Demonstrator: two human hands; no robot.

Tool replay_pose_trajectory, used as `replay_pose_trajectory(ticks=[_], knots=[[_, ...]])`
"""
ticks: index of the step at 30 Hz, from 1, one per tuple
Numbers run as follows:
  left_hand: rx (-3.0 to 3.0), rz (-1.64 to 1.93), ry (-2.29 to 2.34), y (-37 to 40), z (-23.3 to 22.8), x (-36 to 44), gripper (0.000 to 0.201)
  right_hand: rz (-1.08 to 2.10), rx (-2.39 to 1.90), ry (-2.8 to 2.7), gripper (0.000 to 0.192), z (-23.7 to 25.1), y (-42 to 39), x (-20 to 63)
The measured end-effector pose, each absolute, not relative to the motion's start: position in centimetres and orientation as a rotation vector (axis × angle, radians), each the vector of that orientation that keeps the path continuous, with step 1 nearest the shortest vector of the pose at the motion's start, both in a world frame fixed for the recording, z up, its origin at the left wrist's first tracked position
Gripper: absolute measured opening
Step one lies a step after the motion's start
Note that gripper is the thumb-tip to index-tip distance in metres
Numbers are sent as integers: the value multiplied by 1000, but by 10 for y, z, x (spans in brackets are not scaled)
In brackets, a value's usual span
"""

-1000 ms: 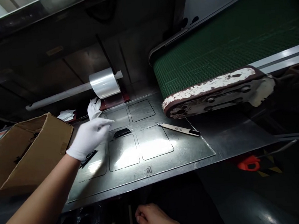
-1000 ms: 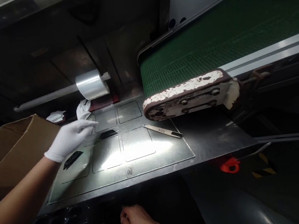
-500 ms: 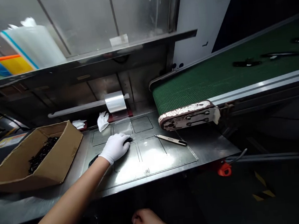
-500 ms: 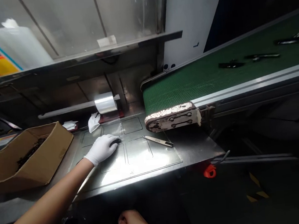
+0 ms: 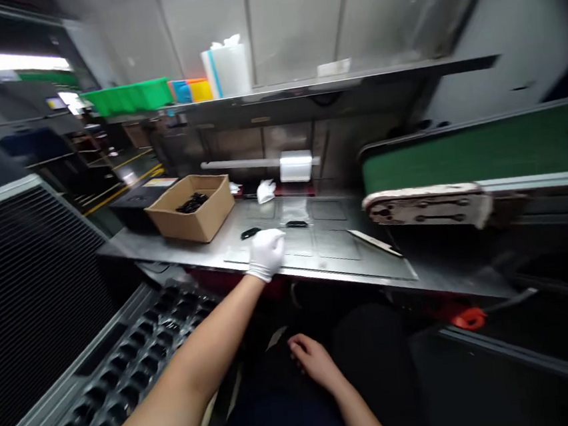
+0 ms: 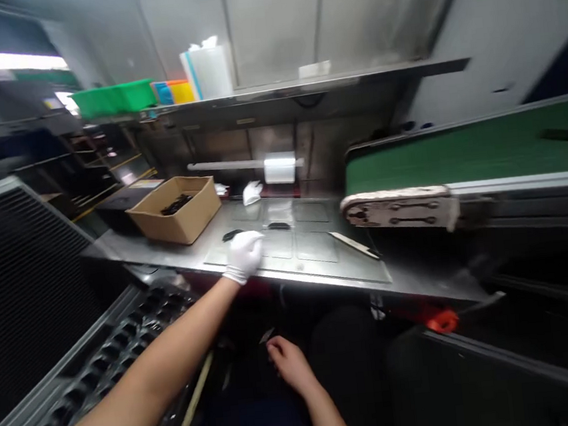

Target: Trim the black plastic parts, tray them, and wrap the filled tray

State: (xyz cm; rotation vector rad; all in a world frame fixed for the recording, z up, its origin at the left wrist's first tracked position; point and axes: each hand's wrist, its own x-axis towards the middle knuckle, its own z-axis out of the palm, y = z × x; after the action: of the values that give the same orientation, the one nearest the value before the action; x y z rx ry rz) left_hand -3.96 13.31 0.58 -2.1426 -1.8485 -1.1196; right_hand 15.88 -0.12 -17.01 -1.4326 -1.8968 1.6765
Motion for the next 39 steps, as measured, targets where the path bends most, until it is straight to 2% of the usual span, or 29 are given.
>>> replay_pose_trajectory(ticks=[5,7,8,9,12,17,21,25,27,31,33,37,39], knots=[[-2198,-1111,-1750,141,-5,-11,22,1560,-1399,-1958,41,-162,-4,190],[-2164,-1181,-1720,130,-4,-15,24,1516,-1366,-1977,45,-142,-8,195],[-2153,-1225,-1699,124,-3,-20,32,1477,-1352,-1988,45,-128,-8,197],[-2129,-1292,-1675,119,-3,-26,26,1420,-1341,-2000,44,-110,-4,201],[-2097,-1457,-1606,113,-10,-47,24,1104,-1352,-2036,36,-48,34,219],[-2030,-1559,-1550,118,-18,-52,22,482,-1558,-2017,40,26,155,266],[-1950,-1542,-1565,117,-13,-31,23,344,-1673,-2063,46,29,218,284],[-1748,-1549,-1723,78,-31,-30,20,321,-1656,-2094,56,14,206,293],[-1630,-1557,-1829,39,-47,-46,18,514,-1592,-2105,55,6,172,292],[-1297,-1527,-2126,-36,-76,-138,22,1446,-1400,-2135,57,-19,90,242],[-1089,-1476,-2296,-52,-85,-211,25,1737,-1305,-2154,55,-35,69,192],[-876,-1329,-2645,-39,-103,-358,27,2038,-1153,-2137,58,-77,81,76],[-889,-1266,-2811,-19,-117,-416,29,2067,-1202,-2136,56,-99,98,20]])
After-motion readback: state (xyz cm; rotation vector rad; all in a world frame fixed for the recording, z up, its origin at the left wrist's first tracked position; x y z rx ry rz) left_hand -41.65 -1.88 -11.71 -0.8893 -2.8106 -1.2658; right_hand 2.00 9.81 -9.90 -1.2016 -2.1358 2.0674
